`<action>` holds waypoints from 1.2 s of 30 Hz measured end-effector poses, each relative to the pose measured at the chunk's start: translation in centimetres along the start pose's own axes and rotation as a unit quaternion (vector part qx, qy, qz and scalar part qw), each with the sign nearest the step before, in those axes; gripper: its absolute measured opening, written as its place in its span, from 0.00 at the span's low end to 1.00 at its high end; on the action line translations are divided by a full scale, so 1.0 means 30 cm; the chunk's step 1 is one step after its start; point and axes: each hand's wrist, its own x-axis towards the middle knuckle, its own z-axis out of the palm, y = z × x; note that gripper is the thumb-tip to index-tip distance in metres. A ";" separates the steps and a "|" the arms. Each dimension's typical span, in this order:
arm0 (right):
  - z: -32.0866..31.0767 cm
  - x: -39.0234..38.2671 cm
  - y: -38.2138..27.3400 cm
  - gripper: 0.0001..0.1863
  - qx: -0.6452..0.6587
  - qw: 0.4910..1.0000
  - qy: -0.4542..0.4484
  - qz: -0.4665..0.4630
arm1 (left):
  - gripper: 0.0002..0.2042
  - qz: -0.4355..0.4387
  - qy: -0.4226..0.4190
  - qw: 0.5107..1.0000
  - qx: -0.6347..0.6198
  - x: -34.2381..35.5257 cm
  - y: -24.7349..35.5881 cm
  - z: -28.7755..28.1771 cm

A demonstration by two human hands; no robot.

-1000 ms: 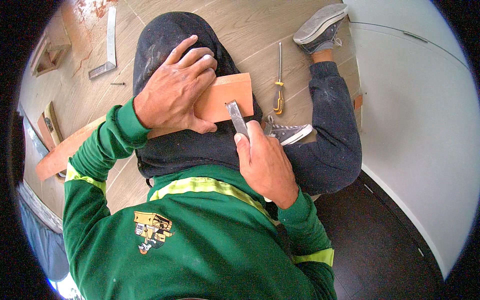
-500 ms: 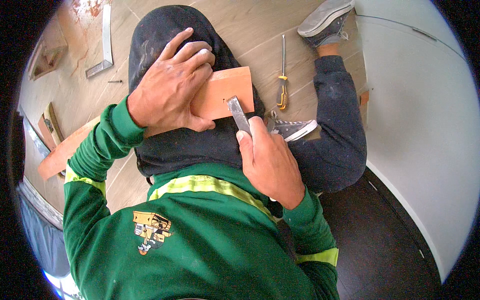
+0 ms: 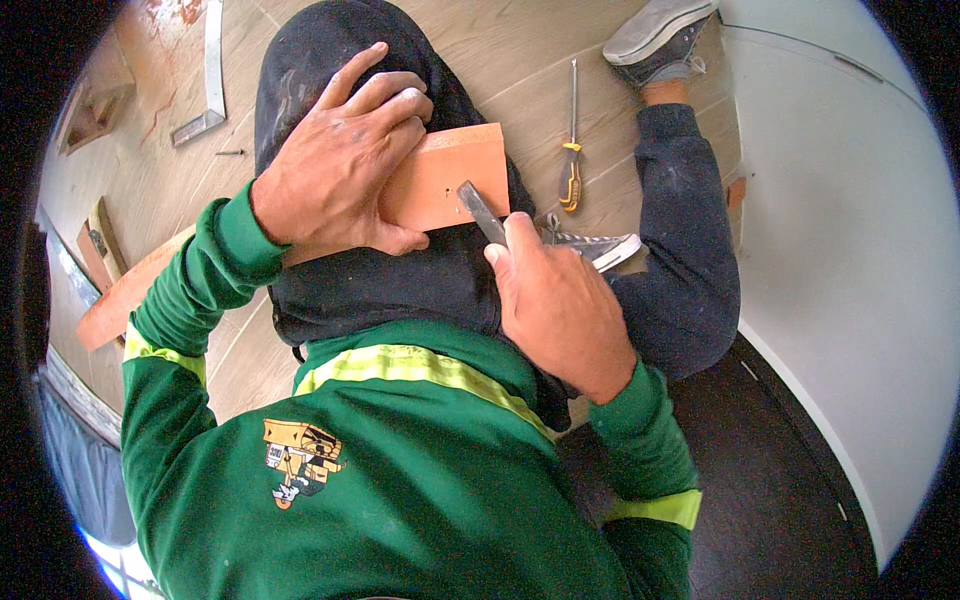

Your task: The person sits on the floor and uses a chisel to carve a groove into a long, thin wooden plank. They hold the plank on their lap and repeatedly strike the chisel with their hand to remove wood shavings.

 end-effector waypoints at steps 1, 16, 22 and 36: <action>-0.025 0.009 -0.005 0.12 -0.029 1.000 -0.009 -0.009 | 0.43 0.001 -0.001 1.000 -0.002 0.000 -0.001 0.000; -0.037 0.073 -0.036 0.13 -0.059 0.997 -0.055 -0.019 | 0.41 0.009 -0.016 1.000 -0.010 -0.011 -0.030 0.000; -0.069 0.122 -0.016 0.13 -0.011 0.995 -0.071 -0.074 | 0.40 0.019 0.001 1.000 0.004 -0.025 -0.040 0.006; -0.082 0.072 0.071 0.09 -0.118 0.982 0.061 -0.138 | 0.40 0.032 0.055 0.998 -0.016 -0.023 -0.029 0.015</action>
